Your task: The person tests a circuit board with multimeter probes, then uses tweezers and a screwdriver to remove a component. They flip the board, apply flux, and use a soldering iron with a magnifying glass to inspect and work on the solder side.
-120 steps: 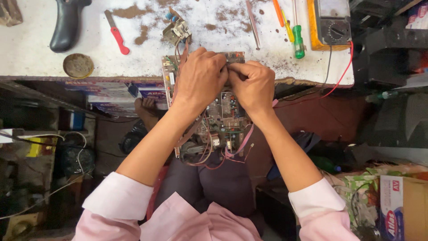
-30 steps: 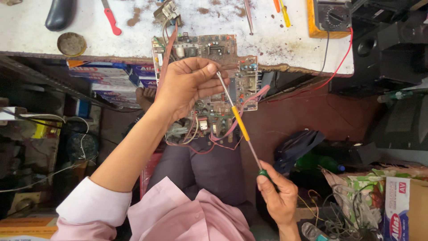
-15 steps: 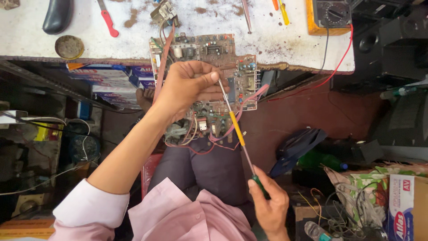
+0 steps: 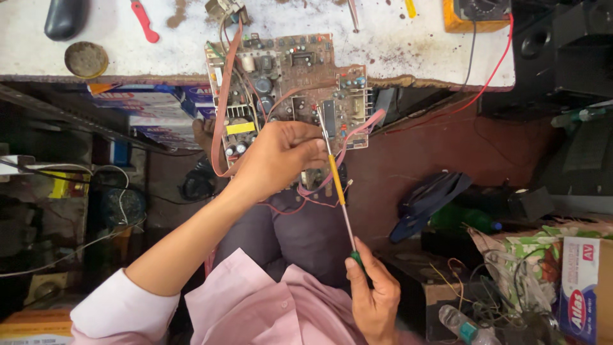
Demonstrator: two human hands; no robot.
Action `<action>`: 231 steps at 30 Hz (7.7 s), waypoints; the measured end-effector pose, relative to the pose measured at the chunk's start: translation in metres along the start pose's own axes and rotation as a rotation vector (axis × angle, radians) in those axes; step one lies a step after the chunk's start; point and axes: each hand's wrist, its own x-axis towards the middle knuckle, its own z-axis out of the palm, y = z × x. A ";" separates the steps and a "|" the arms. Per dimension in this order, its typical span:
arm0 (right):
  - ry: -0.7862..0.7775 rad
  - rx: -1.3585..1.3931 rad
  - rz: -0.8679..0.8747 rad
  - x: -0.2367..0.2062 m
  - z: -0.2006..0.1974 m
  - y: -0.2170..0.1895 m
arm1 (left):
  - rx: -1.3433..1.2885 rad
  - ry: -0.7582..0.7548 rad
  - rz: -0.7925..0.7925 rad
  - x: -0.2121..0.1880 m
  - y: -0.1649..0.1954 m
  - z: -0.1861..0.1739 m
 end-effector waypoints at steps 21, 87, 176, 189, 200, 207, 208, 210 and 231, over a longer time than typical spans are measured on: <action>-0.033 -0.039 0.053 0.044 0.017 -0.019 | 0.928 0.384 0.515 -0.006 0.029 -0.005; 0.004 0.030 -0.049 0.059 0.034 -0.012 | 1.428 0.417 0.719 0.073 0.050 -0.049; 0.064 -0.129 -0.292 0.065 0.046 -0.009 | 1.380 0.461 0.682 0.081 0.045 -0.052; -0.068 0.201 0.036 0.062 0.043 -0.001 | 1.348 0.448 0.753 0.076 0.046 -0.052; -0.052 0.236 0.046 0.062 0.048 0.004 | 1.441 0.412 0.679 0.079 0.047 -0.052; -0.003 -0.022 -0.233 0.065 0.044 -0.003 | 1.529 0.401 0.705 0.085 0.044 -0.053; -0.021 0.009 -0.186 0.064 0.043 -0.003 | 1.532 0.405 0.717 0.084 0.043 -0.053; -0.101 0.225 0.067 0.066 0.038 0.000 | 1.507 0.422 0.713 0.085 0.043 -0.053; -0.290 0.847 0.493 0.077 0.035 0.001 | 1.385 0.449 0.731 0.081 0.042 -0.053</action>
